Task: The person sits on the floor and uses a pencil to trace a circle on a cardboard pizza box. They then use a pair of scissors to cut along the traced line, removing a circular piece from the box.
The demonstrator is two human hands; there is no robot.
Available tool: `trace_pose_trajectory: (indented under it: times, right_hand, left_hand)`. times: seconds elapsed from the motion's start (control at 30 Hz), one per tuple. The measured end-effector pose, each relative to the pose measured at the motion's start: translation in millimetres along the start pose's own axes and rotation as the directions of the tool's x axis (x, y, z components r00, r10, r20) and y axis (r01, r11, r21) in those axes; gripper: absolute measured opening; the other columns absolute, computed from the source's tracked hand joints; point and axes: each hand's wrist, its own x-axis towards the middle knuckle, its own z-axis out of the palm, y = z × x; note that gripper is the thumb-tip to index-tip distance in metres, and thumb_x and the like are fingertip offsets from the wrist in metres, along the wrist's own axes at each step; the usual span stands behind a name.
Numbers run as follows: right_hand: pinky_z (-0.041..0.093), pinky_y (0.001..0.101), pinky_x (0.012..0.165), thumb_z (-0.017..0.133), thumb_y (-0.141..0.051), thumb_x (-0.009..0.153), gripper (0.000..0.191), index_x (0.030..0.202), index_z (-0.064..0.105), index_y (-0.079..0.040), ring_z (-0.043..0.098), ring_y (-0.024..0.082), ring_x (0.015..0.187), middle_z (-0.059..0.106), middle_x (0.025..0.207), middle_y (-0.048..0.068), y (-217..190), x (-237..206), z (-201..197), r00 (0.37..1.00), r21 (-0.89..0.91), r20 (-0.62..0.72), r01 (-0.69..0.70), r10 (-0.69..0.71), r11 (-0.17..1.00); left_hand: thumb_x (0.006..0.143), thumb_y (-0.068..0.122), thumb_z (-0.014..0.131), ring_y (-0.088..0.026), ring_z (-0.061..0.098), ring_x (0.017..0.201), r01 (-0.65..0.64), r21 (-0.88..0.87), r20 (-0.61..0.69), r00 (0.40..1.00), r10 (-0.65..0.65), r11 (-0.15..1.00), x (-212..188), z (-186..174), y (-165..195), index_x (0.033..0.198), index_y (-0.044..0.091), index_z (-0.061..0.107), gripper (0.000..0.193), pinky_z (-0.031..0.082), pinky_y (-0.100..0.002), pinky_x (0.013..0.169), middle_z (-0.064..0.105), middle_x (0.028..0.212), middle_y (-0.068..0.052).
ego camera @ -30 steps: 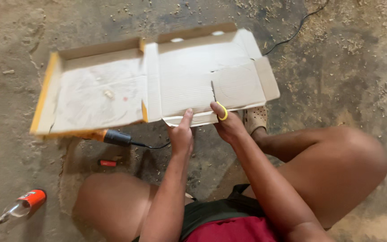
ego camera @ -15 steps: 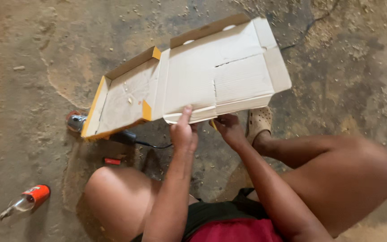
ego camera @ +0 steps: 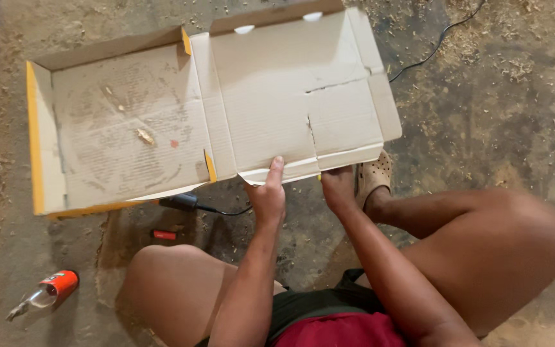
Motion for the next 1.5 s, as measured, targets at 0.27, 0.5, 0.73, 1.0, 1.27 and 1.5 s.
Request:
trace_pose_trajectory:
  times: [0.27, 0.5, 0.73, 1.0, 1.27, 1.5]
  right_hand:
    - [0.045, 0.0492, 0.100, 0.057, -0.025, 0.100, 0.039, 0.128, 0.062, 0.002, 0.057, 0.040, 0.120, 0.064, 0.129, 0.026, 20.2, 7.2, -5.9, 0.984, -0.675, 0.015, 0.142, -0.179, 0.724]
    - [0.051, 0.0465, 0.082, 0.059, -0.019, 0.099, 0.027, 0.113, 0.069, 0.001, 0.066, 0.034, 0.100, 0.072, 0.107, 0.020, -2.9, 2.9, -5.9, 0.970, -0.551, 0.093, 0.239, -0.226, 0.799]
    - [0.056, 0.0384, 0.077, 0.061, -0.017, 0.098, 0.018, 0.102, 0.072, -0.003, 0.073, 0.024, 0.090, 0.076, 0.094, 0.011, 2.8, -2.1, -2.2, 0.993, -0.323, 0.063, 0.113, -0.097, 0.940]
    - [0.052, 0.0445, 0.091, 0.054, -0.031, 0.102, 0.035, 0.126, 0.064, -0.006, 0.064, 0.029, 0.112, 0.070, 0.122, 0.014, 14.2, 16.3, -4.1, 0.988, -0.530, 0.070, -0.081, 0.139, 0.844]
    - [0.046, 0.0496, 0.102, 0.054, -0.032, 0.101, 0.039, 0.130, 0.064, -0.008, 0.060, 0.036, 0.123, 0.067, 0.129, 0.017, 0.2, 14.4, 4.6, 0.984, -0.705, 0.137, 0.175, -0.111, 0.687]
    - [0.040, 0.0498, 0.112, 0.051, -0.034, 0.106, 0.050, 0.146, 0.050, -0.004, 0.051, 0.039, 0.136, 0.054, 0.148, 0.021, 2.0, 24.2, -0.9, 0.983, -0.534, 0.115, 0.183, -0.143, 0.826]
  left_hand:
    - [0.091, 0.007, 0.071, -0.022, 0.066, 0.108, 0.055, 0.002, 0.041, 0.998, -0.055, 0.998, -14.6, 10.3, -0.2, 0.132, -0.007, 0.055, 0.046, 0.053, -0.034, 0.096, 0.067, 0.123, -0.014]
    - [0.089, 0.003, 0.071, -0.020, 0.065, 0.106, 0.150, -0.115, 0.065, 0.988, -0.143, 0.982, -25.7, 18.8, -2.4, 0.133, -0.006, 0.053, 0.049, 0.053, -0.033, 0.094, 0.066, 0.121, -0.012]
    - [0.091, 0.004, 0.072, -0.021, 0.065, 0.109, 0.059, -0.020, 0.086, 0.995, -0.057, 0.998, -18.5, 14.7, -1.7, 0.131, -0.009, 0.056, 0.045, 0.052, -0.034, 0.096, 0.068, 0.123, -0.015]
    - [0.091, 0.004, 0.072, -0.021, 0.066, 0.105, 0.076, 0.036, 0.146, 0.986, -0.081, 0.996, -27.3, 14.0, 9.6, 0.128, -0.008, 0.058, 0.041, 0.053, -0.033, 0.092, 0.069, 0.118, -0.014]
    - [0.089, 0.003, 0.072, -0.019, 0.066, 0.099, 0.088, -0.041, 0.151, 0.985, -0.081, 0.995, -13.0, 5.0, 14.0, 0.127, -0.006, 0.057, 0.042, 0.055, -0.033, 0.086, 0.068, 0.115, -0.012]
    - [0.089, -0.001, 0.070, -0.020, 0.068, 0.097, 0.093, -0.057, 0.219, 0.972, -0.078, 0.994, -14.8, 6.6, 29.8, 0.125, -0.005, 0.059, 0.038, 0.058, -0.032, 0.081, 0.069, 0.112, -0.012]
